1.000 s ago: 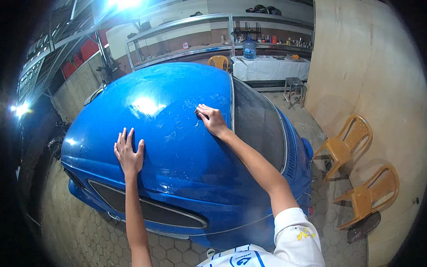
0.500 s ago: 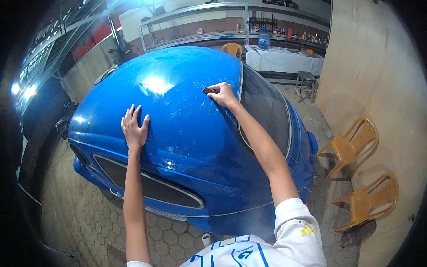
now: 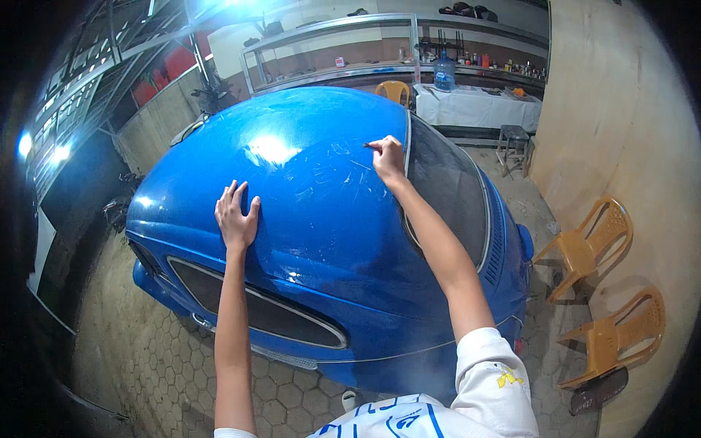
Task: Sand the roof of a blue car using a piece of sandpaper.
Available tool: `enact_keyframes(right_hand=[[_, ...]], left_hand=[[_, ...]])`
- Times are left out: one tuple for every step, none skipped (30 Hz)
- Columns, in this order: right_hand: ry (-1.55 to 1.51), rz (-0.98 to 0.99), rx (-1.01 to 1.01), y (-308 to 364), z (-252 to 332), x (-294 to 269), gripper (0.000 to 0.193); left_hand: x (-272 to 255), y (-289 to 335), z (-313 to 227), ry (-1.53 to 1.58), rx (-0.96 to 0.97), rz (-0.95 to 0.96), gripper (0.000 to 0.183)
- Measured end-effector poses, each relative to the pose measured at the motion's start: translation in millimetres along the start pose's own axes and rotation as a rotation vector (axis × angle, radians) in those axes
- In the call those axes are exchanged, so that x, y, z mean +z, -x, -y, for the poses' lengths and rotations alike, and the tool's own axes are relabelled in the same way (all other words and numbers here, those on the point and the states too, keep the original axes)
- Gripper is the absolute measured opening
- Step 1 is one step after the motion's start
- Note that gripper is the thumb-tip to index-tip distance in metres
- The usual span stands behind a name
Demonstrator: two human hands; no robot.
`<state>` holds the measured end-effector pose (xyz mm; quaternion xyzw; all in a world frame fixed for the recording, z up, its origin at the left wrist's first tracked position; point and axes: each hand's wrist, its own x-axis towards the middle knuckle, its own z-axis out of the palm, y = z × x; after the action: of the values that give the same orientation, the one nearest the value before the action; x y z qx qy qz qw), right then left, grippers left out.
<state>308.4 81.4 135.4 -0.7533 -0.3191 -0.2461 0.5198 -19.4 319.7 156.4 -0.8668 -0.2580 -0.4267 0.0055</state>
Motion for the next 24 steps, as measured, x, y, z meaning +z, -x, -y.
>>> enact_keyframes(right_hand=[[0.012,-0.010,0.000,-1.6,-16.7,-3.6,0.021],[0.066,-0.029,-0.134,-2.0,-33.0,-6.1,0.024],[0.103,-0.032,-0.267,1.3,-34.7,-1.6,0.027],[0.096,0.043,-0.233,8.4,-35.9,5.0,0.037],[0.101,0.045,-0.231,12.1,-39.7,5.4,0.037],[0.101,0.078,-0.242,16.5,-33.7,8.0,0.041],[0.098,0.112,-0.256,19.4,-24.4,9.1,0.046],[0.117,0.174,-0.254,19.6,-16.1,7.5,0.050],[0.125,0.171,-0.251,18.5,-16.0,2.7,0.050],[0.170,0.200,-0.262,16.9,-15.8,-2.1,0.051],[0.214,0.228,-0.272,15.7,-15.6,-6.9,0.052],[0.232,0.248,-0.262,19.6,-9.6,-7.8,0.052],[0.248,0.266,-0.253,27.9,-10.6,-5.9,0.052],[0.338,0.288,-0.321,44.3,-13.0,-1.8,0.055],[0.334,0.321,-0.372,62.7,-5.5,4.0,0.058],[0.240,0.349,-0.400,70.6,-5.9,0.8,0.060],[0.141,0.379,-0.429,72.1,-6.9,-1.9,0.061],[0.190,0.365,-0.449,64.1,-19.5,-7.7,0.061],[0.241,0.354,-0.459,52.7,-31.5,-13.6,0.061],[0.264,0.326,-0.404,34.6,-42.9,-17.5,0.062],[0.333,0.322,-0.353,13.9,-51.1,-22.0,0.061],[0.331,0.306,-0.306,-8.5,-67.2,-25.8,0.059],[0.352,0.336,-0.281,-24.2,-60.1,-26.0,0.054],[0.287,0.295,-0.241,-32.0,-61.3,-26.1,0.053]], left_hand=[[3.2,-2.9,-8.7,0.013,0.008,-0.001,0.058],[7.0,-5.8,-17.8,0.038,0.018,-0.004,0.057],[7.4,-5.4,-17.3,0.044,0.016,-0.004,0.057],[7.9,-6.8,-16.7,0.044,0.014,-0.001,0.057],[9.4,-9.6,-17.4,0.047,0.020,-0.002,0.057],[7.3,-9.2,-13.1,0.037,0.017,-0.004,0.057],[4.8,-7.6,-8.3,0.026,0.007,-0.003,0.057],[3.2,-6.6,-5.0,0.015,0.011,-0.012,0.057],[6.2,-9.4,-7.0,0.020,0.028,-0.021,0.057],[9.0,-10.3,-9.4,0.029,0.032,-0.020,0.057],[11.1,-8.7,-11.5,0.037,0.033,-0.018,0.056],[9.5,-6.4,-10.8,0.038,0.029,-0.020,0.056],[9.3,-5.0,-11.0,0.040,0.031,-0.027,0.056],[8.5,-2.5,-10.4,0.032,0.028,-0.019,0.056],[0.4,-0.2,-4.8,0.012,0.017,-0.017,0.056],[-1.4,0.0,-5.7,0.010,0.017,-0.021,0.056],[-4.8,0.5,-6.0,-0.008,0.003,-0.006,0.056],[-8.7,-0.4,-11.3,-0.019,0.000,0.010,0.055],[-6.7,-1.3,-14.7,-0.028,-0.002,0.035,0.055],[-3.6,-2.1,-17.2,-0.020,0.012,0.031,0.054],[-0.7,-4.2,-19.8,-0.019,0.020,0.036,0.054],[3.3,-7.8,-23.9,-0.008,0.033,0.033,0.055],[6.0,-8.0,-20.7,-0.013,0.034,0.036,0.055],[7.6,-8.9,-22.9,-0.012,0.038,0.049,0.055]])
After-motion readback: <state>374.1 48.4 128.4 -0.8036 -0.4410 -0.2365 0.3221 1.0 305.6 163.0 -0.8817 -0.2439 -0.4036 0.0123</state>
